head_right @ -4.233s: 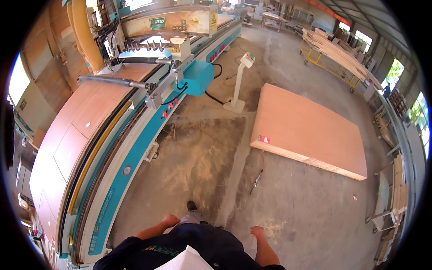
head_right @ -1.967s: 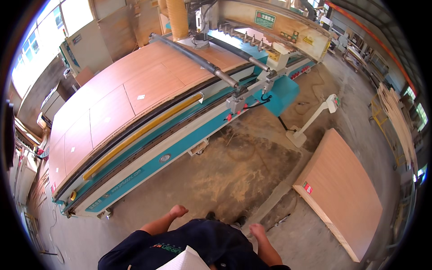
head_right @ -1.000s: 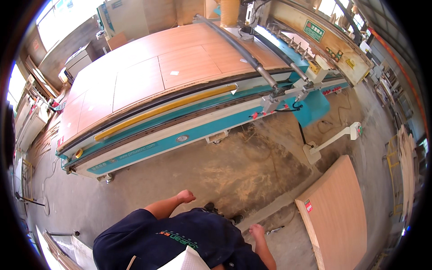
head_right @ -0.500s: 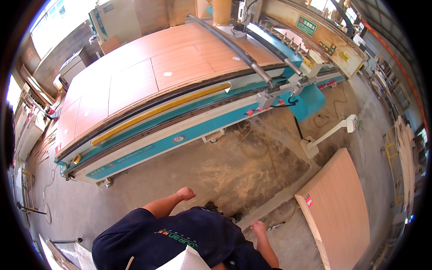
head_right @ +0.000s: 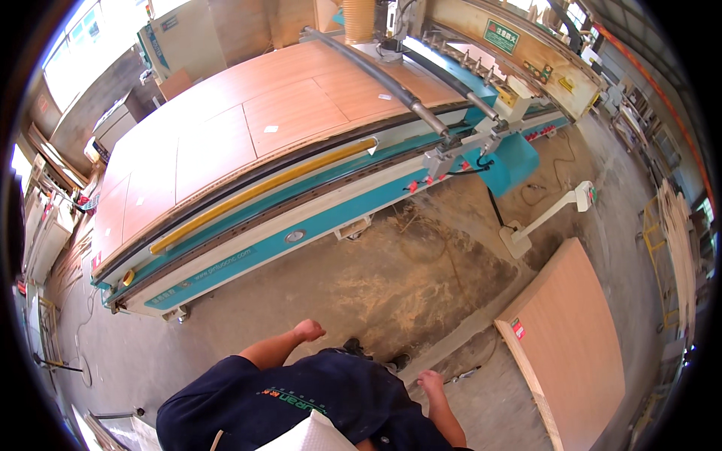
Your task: The person tears off labels from a roll and sticks them onto several large wooden panels resting on a CNC machine table. The person then walks to a nearby desk, places the label roll on it, and returns to the machine to adjust a dust extraction hose before walking away.
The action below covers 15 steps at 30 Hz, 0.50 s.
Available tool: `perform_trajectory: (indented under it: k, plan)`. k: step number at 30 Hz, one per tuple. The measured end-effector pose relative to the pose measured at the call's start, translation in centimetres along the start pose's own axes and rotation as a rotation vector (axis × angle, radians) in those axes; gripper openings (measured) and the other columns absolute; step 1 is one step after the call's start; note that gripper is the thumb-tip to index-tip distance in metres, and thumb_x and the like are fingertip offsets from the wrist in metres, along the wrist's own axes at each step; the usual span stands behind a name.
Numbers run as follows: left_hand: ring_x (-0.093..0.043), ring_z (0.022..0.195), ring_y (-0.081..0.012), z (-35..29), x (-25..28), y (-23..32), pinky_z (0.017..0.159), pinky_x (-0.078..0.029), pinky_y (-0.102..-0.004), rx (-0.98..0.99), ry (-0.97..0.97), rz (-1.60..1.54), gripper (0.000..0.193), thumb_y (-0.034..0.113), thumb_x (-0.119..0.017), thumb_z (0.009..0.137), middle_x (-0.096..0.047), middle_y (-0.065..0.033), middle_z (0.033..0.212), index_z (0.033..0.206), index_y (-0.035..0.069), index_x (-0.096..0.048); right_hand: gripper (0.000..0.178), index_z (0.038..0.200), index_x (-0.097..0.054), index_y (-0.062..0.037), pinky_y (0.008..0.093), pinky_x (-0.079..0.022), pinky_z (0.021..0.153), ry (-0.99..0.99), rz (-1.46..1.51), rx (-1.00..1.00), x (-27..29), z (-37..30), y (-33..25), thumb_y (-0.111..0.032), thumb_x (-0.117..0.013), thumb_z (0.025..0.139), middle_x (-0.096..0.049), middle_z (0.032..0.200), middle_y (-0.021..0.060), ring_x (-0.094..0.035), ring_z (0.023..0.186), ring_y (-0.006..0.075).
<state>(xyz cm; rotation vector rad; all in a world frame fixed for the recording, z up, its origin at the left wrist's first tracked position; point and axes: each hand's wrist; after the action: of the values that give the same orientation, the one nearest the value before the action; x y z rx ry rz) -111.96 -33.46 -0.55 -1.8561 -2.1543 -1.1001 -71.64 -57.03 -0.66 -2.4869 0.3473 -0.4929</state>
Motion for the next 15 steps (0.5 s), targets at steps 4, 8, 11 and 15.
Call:
perform_trajectory:
  k: [4, 8, 11, 15]
  plan:
    - [-0.063, 0.068, -0.0294, 0.1, -1.1, -0.9, 0.068, -0.05, -0.0383, -0.047, 0.112, -0.029, 0.038, 0.039, -0.05, 0.077, -0.065, -0.0144, 0.069, 0.078, 0.006, -0.067, 0.018, 0.093, -0.064, -0.0026, 0.0247, -0.044, 0.046, 0.01, 0.036, -0.022, -0.1, -0.1, 0.7, -0.007, -0.062, 0.076, -0.063, 0.073, 0.0038, -0.06, 0.057, 0.0142]
    - [-0.062, 0.078, -0.0324, 0.8, -1.6, -0.9, 0.073, -0.049, -0.0394, -0.024, 0.043, 0.03, 0.04, 0.039, -0.048, 0.078, -0.065, -0.0155, 0.078, 0.08, 0.005, -0.068, 0.018, 0.093, -0.064, -0.0022, 0.0245, -0.045, 0.048, 0.014, 0.047, -0.016, 0.0, -0.1, 1.6, -0.007, -0.062, 0.075, -0.064, 0.074, 0.0039, -0.06, 0.057, 0.0142]
    - [-0.059, 0.091, -0.0368, 0.1, -0.9, 0.7, 0.08, -0.048, -0.0425, -0.03, -0.006, 0.061, 0.044, 0.039, -0.043, 0.081, -0.064, -0.0186, 0.094, 0.085, 0.003, -0.067, 0.017, 0.09, -0.065, -0.0017, 0.0249, -0.046, 0.05, 0.016, 0.065, -0.015, 0.3, -0.1, 2.7, -0.007, -0.062, 0.075, -0.064, 0.073, 0.004, -0.059, 0.057, 0.0143]
    - [-0.06, 0.09, -0.0362, 0.1, -0.7, 2.6, 0.08, -0.048, -0.0429, -0.023, -0.024, 0.081, 0.043, 0.038, -0.042, 0.082, -0.064, -0.0183, 0.094, 0.087, 0.003, -0.067, 0.014, 0.086, -0.065, -0.0013, 0.0254, -0.047, 0.052, 0.021, 0.019, 0.018, 1.5, 0.7, 4.2, -0.008, -0.061, 0.075, -0.064, 0.071, 0.0045, -0.059, 0.057, 0.0146]
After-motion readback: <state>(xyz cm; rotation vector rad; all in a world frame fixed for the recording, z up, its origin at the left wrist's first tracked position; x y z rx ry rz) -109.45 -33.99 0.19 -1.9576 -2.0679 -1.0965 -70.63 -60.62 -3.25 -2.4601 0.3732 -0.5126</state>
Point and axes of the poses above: each hand's wrist, its own z-axis towards the middle knuckle, its own x-axis out of the back of the hand, y = z × x
